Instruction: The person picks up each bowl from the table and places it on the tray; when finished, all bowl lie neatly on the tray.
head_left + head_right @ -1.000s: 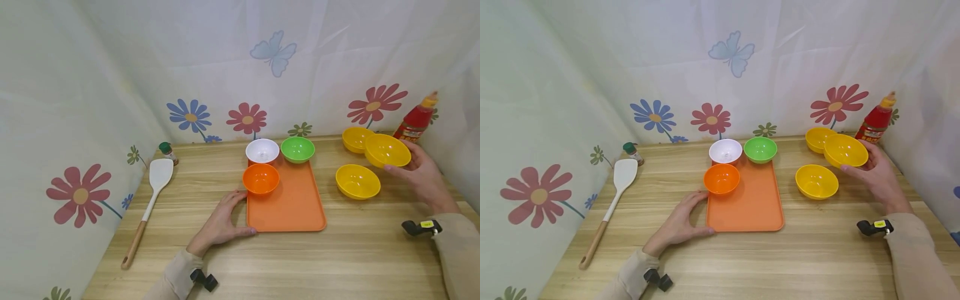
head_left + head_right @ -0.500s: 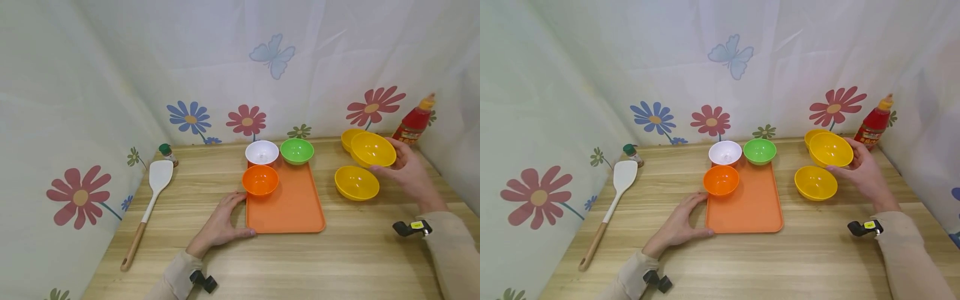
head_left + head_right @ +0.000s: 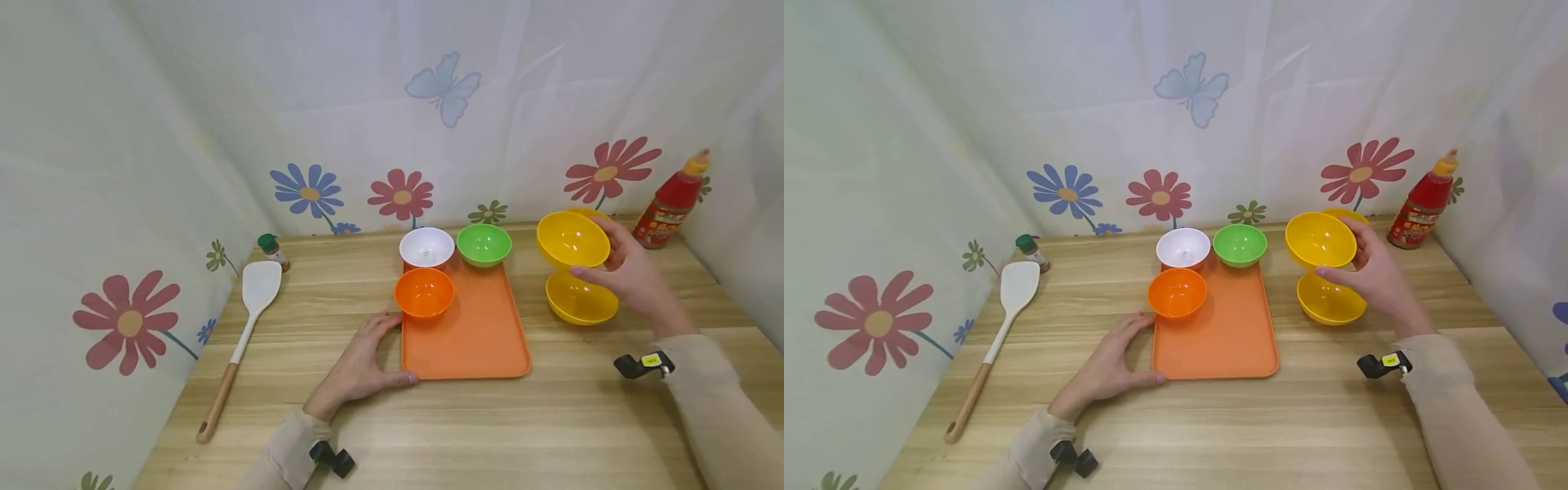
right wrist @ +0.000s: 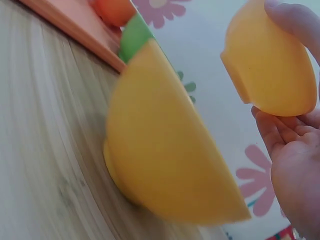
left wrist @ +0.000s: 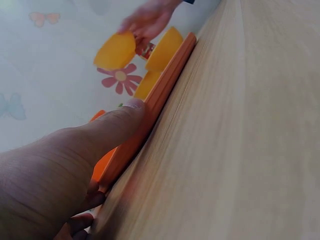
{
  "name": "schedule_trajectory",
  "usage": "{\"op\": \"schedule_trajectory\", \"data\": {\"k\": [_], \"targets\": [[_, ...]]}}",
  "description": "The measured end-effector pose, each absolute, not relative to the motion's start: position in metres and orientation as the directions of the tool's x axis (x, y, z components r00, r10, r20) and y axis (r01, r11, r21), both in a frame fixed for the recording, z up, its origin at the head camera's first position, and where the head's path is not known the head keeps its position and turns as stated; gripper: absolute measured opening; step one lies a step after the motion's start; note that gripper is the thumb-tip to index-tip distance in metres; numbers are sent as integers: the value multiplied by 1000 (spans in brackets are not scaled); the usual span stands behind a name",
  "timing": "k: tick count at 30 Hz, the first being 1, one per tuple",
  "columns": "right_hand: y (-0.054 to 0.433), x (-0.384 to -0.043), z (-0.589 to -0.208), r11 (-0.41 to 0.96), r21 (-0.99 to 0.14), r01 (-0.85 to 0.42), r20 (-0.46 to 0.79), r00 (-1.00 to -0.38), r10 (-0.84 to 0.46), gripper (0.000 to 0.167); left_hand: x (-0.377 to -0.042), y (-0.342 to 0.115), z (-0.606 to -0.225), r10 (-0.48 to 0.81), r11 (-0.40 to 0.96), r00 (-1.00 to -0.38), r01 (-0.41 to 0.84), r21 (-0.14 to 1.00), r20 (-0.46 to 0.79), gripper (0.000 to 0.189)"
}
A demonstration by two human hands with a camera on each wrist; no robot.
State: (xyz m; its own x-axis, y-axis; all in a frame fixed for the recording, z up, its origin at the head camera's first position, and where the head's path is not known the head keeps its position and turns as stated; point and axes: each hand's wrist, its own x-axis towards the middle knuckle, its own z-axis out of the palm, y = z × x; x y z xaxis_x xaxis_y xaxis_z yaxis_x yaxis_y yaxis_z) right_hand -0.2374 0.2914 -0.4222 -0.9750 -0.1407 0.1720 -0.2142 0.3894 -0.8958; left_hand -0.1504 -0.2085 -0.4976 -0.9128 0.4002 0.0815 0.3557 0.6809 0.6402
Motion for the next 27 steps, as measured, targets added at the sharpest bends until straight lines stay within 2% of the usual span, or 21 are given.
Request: {"op": "schedule_trajectory", "data": {"k": [7, 16, 27], "targets": [[270, -239, -423, 361, -885, -294, 222, -948, -230, 96, -149, -209, -497, 397, 681, -915, 349, 643, 77, 115], [240, -232, -423, 386, -876, -289, 192, -943, -271, 98, -149, -208, -497, 394, 681, -915, 353, 642, 86, 115], [211, -226, -426, 339, -903, -264, 154, -935, -318, 95, -148, -208, -496, 405, 673, -908, 376, 637, 108, 115]]}}
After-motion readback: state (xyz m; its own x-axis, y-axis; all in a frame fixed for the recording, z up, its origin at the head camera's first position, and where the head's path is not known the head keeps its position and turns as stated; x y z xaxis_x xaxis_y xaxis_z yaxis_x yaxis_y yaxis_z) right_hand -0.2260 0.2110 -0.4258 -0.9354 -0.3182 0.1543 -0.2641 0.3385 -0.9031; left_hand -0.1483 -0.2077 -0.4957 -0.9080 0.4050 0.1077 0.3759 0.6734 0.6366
